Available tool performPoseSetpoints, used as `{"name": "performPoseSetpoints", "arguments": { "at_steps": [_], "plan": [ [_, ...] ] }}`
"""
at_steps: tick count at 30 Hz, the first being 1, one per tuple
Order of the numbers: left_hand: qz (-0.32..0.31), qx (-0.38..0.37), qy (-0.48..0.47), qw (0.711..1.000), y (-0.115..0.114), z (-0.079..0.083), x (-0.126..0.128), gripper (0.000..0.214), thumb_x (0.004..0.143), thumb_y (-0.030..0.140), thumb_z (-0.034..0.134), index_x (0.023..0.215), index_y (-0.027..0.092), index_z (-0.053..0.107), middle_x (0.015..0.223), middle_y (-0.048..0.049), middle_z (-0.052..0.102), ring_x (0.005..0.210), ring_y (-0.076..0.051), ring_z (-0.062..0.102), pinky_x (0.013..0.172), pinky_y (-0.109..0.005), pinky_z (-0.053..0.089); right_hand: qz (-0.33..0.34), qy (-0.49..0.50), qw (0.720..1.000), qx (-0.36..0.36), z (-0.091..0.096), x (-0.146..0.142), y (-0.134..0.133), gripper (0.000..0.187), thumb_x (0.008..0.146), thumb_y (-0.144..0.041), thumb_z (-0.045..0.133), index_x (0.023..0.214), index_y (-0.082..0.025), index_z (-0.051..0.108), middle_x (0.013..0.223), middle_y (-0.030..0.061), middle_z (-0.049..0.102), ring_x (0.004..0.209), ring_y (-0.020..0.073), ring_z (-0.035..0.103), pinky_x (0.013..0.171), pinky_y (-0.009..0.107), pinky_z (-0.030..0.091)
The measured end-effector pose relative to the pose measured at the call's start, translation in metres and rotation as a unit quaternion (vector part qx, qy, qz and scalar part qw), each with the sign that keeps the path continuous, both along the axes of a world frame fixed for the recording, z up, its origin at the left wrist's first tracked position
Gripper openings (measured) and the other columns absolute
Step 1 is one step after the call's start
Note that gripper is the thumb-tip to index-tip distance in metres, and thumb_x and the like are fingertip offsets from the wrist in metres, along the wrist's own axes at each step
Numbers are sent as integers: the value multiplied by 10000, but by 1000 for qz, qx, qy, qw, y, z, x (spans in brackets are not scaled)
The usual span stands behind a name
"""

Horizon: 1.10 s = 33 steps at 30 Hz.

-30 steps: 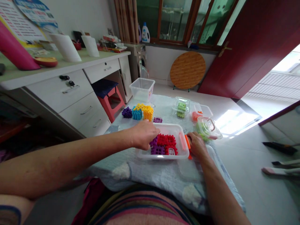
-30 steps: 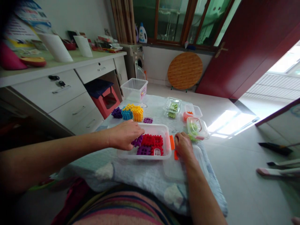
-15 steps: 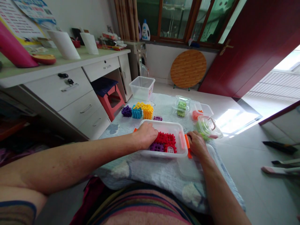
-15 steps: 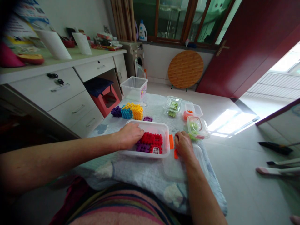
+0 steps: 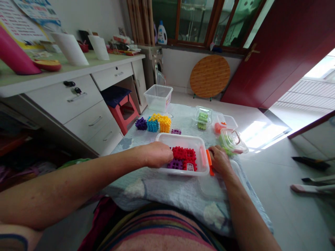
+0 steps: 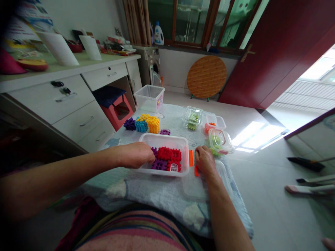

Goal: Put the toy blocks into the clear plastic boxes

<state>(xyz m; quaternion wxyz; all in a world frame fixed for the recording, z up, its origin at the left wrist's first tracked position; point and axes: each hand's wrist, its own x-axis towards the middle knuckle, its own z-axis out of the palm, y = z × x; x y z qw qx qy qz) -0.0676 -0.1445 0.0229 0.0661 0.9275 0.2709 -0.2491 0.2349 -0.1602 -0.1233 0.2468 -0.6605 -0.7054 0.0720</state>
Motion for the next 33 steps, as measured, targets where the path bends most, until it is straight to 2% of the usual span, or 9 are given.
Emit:
{"name": "performPoseSetpoints", "arguments": {
  "at_steps": [5,10,12,16,20,23,26,30,33],
  "plan": [
    [24,18,19,999,-1,-2,7,265,829,71,582,979,171,776,1002,-153,777,892,-282,721,670,-318,479,1,8,1000,1,2,-1,-2,256,889,-247,438,777,-179,658,818,78,592,782,201,550,740,305,408],
    [13,27,-18,999,8,-3,0,222,831,105,583,906,199,770,930,-92,783,831,-229,703,674,-278,475,-1,5,1000,-2,2,-2,-2,261,891,-258,435,775,-179,655,819,81,597,776,201,546,735,305,405],
    [26,38,-74,996,17,5,-4,215,853,127,572,905,207,765,901,-68,778,820,-207,694,688,-264,474,0,6,1000,-2,2,-2,-1,262,892,-261,436,779,-178,657,820,81,597,781,201,547,742,305,406],
    [59,94,-214,971,43,27,-2,282,894,115,532,1062,185,747,1042,-65,768,950,-195,687,828,-272,482,-3,3,1000,-4,2,-1,0,252,889,-259,442,775,-184,655,814,76,596,777,197,545,741,300,406],
    [60,128,-222,965,75,35,17,332,855,111,587,1157,167,714,1165,-76,742,1078,-204,656,940,-288,464,-1,0,1000,-6,2,0,-1,226,880,-246,454,784,-195,652,816,65,597,780,194,542,729,292,405],
    [57,115,-168,977,98,25,38,435,812,132,656,1242,187,683,1249,-95,718,1131,-225,638,951,-301,471,-3,6,1000,-3,2,-1,-1,236,891,-251,445,778,-196,645,815,64,593,781,195,540,741,295,410],
    [73,82,-87,990,117,10,59,527,722,114,713,1241,202,699,1237,-114,726,1076,-248,658,905,-316,498,-2,9,1000,-1,0,-1,-1,242,901,-251,437,775,-197,637,813,61,586,785,195,540,750,297,411],
    [93,23,31,995,135,-16,80,431,570,97,773,995,166,799,956,-107,794,887,-270,686,808,-335,533,0,12,1000,1,-2,0,-1,237,901,-244,438,777,-196,634,817,63,584,796,199,541,758,300,413],
    [90,8,60,994,144,-34,88,318,502,67,779,810,138,810,816,-106,792,793,-265,684,752,-322,539,1,11,1000,2,-3,1,0,228,899,-241,441,778,-196,629,818,62,583,796,198,541,755,300,412]
  ]
}}
